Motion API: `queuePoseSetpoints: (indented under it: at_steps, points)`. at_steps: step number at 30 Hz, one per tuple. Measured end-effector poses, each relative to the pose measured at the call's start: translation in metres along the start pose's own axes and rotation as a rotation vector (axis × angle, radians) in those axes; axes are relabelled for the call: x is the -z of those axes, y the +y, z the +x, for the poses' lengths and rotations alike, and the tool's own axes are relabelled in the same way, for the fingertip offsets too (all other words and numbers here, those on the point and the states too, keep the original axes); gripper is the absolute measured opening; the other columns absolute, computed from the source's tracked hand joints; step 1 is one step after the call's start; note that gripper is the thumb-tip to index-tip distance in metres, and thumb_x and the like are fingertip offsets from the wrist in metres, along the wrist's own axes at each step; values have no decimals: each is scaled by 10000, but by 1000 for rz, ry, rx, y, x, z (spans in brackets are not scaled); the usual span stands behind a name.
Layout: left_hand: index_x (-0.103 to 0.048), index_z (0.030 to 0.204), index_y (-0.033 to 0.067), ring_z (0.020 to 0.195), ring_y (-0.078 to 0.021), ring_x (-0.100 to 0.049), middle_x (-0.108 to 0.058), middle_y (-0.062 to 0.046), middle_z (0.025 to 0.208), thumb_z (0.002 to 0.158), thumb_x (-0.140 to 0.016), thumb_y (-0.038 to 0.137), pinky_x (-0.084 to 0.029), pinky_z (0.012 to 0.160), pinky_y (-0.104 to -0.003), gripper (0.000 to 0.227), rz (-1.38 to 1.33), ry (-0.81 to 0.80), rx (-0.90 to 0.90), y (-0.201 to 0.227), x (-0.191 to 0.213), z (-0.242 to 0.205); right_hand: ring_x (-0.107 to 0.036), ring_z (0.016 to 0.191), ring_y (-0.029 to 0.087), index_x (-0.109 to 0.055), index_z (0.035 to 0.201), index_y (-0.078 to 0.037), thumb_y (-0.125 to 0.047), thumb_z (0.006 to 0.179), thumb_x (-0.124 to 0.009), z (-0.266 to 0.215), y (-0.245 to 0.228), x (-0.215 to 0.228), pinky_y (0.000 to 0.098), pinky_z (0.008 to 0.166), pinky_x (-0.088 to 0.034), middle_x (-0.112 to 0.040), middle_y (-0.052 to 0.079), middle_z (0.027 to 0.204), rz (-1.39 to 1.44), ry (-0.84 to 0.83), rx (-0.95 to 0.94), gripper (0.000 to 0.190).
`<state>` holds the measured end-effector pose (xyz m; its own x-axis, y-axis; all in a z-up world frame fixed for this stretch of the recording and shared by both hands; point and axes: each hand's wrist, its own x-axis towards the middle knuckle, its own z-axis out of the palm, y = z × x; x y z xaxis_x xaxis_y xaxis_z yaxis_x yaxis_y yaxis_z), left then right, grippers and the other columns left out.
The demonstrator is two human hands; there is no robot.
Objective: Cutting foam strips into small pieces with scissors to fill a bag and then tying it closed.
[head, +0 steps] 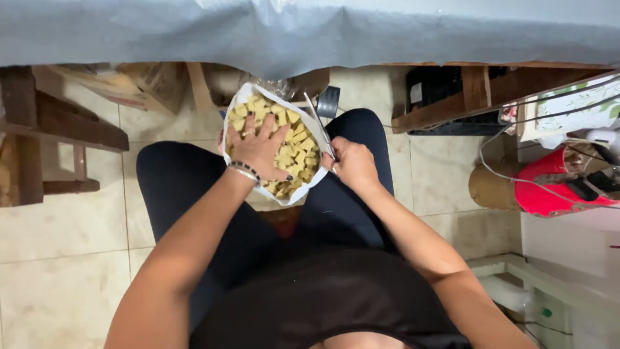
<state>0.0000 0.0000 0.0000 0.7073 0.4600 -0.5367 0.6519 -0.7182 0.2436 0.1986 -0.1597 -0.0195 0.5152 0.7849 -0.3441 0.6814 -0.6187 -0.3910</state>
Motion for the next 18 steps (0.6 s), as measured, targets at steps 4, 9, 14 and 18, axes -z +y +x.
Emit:
queuePoseSetpoints:
  at_steps: [4,9,14,18]
  points:
    - [-208,1629,326,1534,-476,-148,-202,-108,1687,670,-855,570,-157,1145,-769,1183,4,-86,-71,9,-24,20,-744,836,302,-684,936,-268,-508,832,-738,-14,-7,-10,458,755,-594,-727,-10,719,67,6,49,267]
    - [-634,1358,234,1417,-301,-511,-617,-38,1453,744,-812,585,-376,1144,-628,729,122,-249,-8,-8,-34,35,-740,821,395,-632,847,-172,-432,798,-756,-24,-16,-21,529,725,-595,-724,113,741,46,-60,176,292]
    - [-368,1541,342,1506,-394,-299,-306,-23,1644,720,-789,678,-312,1138,-707,982,97,-150,-64,-14,-38,28,-745,821,359,-658,891,-196,-475,836,-725,-34,-30,40,478,739,-597,-728,76,739,83,-76,209,293]
    - [-113,1619,406,1497,-454,-203,-91,-33,1676,812,-756,598,-264,1105,-768,1049,146,-128,-68,-3,-14,-2,-733,745,372,-693,930,-163,-407,748,-865,-74,-22,120,516,645,-570,-677,111,673,270,-249,469,350]
